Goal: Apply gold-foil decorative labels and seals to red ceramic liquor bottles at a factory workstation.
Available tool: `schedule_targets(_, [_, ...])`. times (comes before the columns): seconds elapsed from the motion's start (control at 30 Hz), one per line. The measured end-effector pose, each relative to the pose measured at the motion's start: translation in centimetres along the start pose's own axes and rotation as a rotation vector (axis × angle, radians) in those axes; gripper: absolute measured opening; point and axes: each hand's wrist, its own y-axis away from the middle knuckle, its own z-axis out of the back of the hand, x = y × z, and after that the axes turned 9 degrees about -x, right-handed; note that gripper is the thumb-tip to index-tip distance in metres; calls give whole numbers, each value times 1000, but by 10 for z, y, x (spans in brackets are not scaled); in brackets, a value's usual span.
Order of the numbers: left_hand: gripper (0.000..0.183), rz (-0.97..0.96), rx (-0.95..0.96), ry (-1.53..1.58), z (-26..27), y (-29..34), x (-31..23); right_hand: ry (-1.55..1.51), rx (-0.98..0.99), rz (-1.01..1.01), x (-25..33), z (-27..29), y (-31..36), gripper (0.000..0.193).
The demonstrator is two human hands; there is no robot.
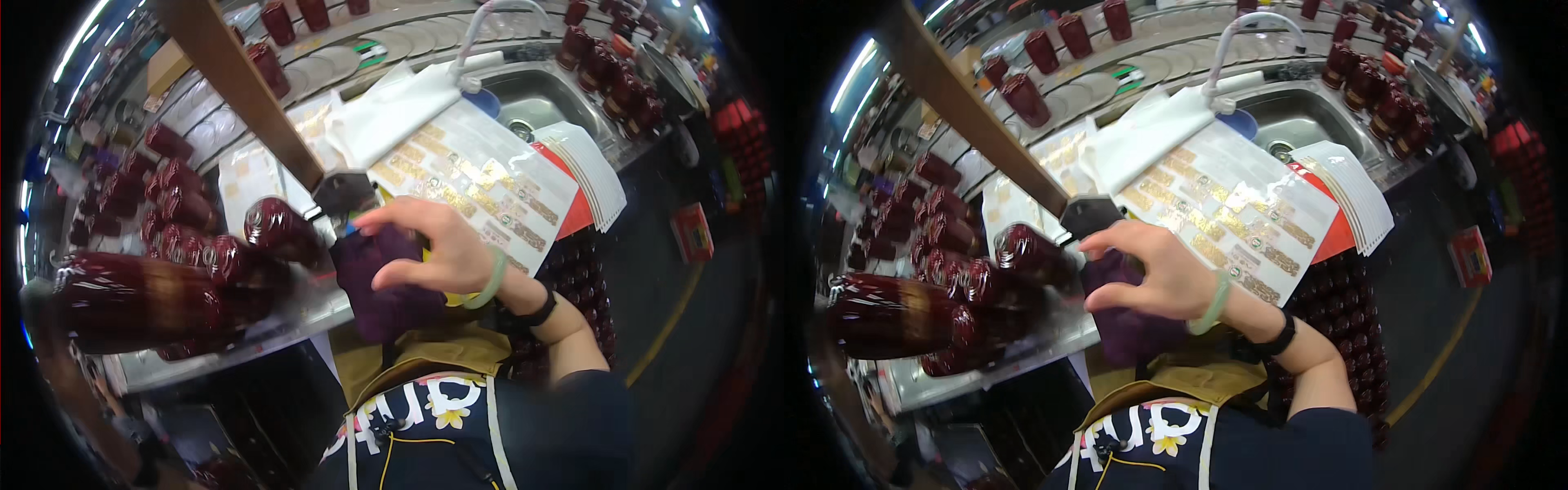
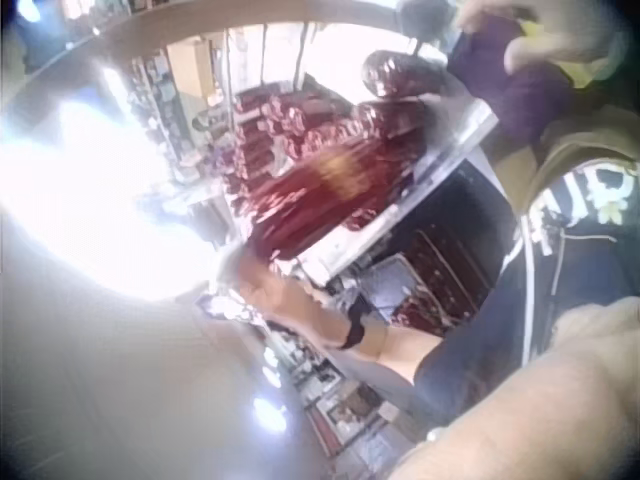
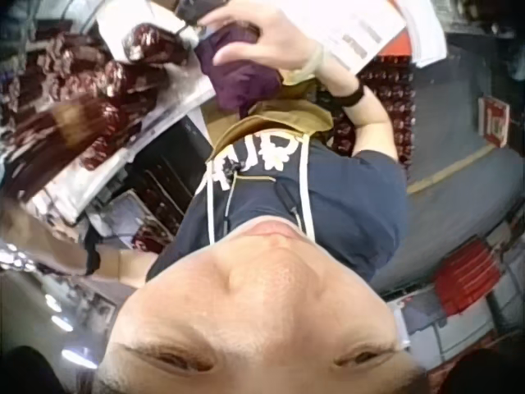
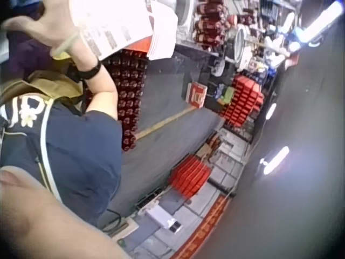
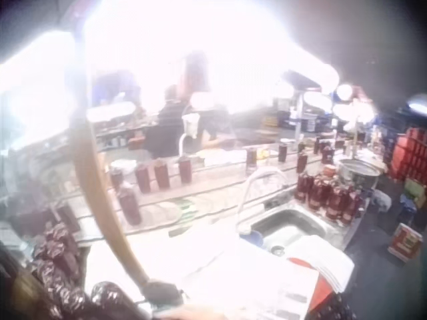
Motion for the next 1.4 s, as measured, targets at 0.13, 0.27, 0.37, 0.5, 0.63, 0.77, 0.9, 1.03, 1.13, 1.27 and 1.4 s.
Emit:
schedule_targets(0.13, [39,423,315,690,-80,73,-114,-391,352,-173,7,-30,-3,102])
schedule_targets(0.27, [22,159,563,923,-148,75,-165,-879,499,-470,13,-30,18,85])
schedule_targets(0.37, [33,300,604,959,-198,68,-167,-945,435,-805,8,-18,38,70])
schedule_targets(0.5, [49,615,361,955,-236,96,-156,-773,298,-993,-16,-19,40,65])
schedule_targets(0.63, [121,425,414,986,-241,163,-166,-728,218,-1012,-47,-25,16,70])
schedule_targets(0.77, [142,304,418,751,-248,206,-192,-618,204,-1096,-66,-33,-15,75])
schedule_targets(0.9, [134,311,234,657,-268,214,-209,-490,208,-1025,-73,-39,-30,77])
schedule_targets(1.03, [107,444,233,635,-281,216,-206,-140,176,-753,-102,-20,-14,82])
schedule_targets(1.13, [94,407,216,665,-279,223,-200,206,26,-540,-135,36,8,75])
schedule_targets(1.27, [91,347,238,648,-277,230,-197,554,-227,-618,-167,183,11,33])
schedule_targets(1.4, [94,324,237,600,-280,227,-201,985,-235,-741,-173,276,36,37])
